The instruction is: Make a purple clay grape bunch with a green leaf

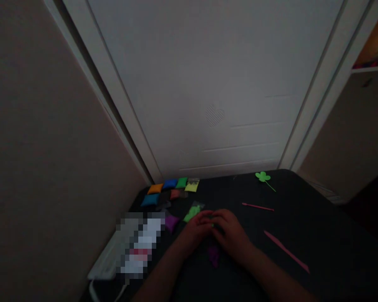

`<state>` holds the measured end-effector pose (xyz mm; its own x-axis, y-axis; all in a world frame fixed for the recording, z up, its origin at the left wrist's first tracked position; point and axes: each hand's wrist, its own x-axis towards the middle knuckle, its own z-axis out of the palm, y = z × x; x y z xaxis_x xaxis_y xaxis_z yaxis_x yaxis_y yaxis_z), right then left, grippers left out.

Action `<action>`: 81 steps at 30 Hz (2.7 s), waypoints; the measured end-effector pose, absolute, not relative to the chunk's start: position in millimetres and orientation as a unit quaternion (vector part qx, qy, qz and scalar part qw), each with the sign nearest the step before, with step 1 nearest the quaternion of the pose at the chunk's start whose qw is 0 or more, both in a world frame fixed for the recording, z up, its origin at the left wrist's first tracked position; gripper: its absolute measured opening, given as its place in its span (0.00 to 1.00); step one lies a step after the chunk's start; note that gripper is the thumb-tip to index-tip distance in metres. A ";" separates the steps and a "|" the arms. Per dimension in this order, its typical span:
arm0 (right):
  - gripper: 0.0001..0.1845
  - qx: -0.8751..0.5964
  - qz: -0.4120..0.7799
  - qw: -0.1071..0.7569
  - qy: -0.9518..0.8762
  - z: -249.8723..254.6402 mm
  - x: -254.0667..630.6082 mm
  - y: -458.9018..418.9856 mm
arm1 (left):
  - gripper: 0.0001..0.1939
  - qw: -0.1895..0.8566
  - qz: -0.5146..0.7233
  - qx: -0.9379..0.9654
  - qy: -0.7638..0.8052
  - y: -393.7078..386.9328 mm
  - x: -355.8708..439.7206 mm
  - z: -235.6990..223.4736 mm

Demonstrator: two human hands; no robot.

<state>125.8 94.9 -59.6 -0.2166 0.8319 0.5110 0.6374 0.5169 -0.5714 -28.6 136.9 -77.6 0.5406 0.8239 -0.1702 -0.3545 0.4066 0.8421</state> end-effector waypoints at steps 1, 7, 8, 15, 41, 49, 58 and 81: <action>0.13 -0.472 0.114 0.405 -0.775 -60.1 127.2 94.4 | 0.22 0.783 0.379 0.397 0.292 135.4 -27.5 -76.2; 0.10 -0.454 0.084 0.411 -0.786 -61.8 129.1 92.0 | 0.23 0.764 0.408 0.410 0.286 124.5 -24.8 -70.1; 0.10 -0.454 0.082 0.415 -0.784 -61.7 128.4 91.7 | 0.23 0.762 0.410 0.410 0.288 123.6 -25.4 -69.4; 0.12 -0.458 0.078 0.422 -0.778 -63.9 125.2 93.4 | 0.21 0.771 0.392 0.420 0.274 128.6 -28.8 -71.2; 0.10 -0.438 0.085 0.420 -0.790 -68.8 124.6 91.3 | 0.20 0.751 0.414 0.429 0.284 120.5 -29.5 -71.6; 0.10 -0.435 0.083 0.419 -0.793 -69.8 124.2 91.4 | 0.21 0.753 0.414 0.431 0.276 120.9 -30.8 -73.8; 0.10 -0.431 0.087 0.422 -0.793 -71.2 124.4 92.3 | 0.23 0.760 0.406 0.431 0.267 121.1 -33.3 -73.9; 0.10 -0.426 0.092 0.425 -0.794 -70.0 124.7 91.9 | 0.21 0.766 0.408 0.423 0.262 119.7 -34.5 -71.6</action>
<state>124.7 91.9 -70.0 -0.2761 0.7534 0.5968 0.5976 0.6209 -0.5073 -34.5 119.7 -71.6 0.5308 0.8457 -0.0561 -0.4025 0.3098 0.8614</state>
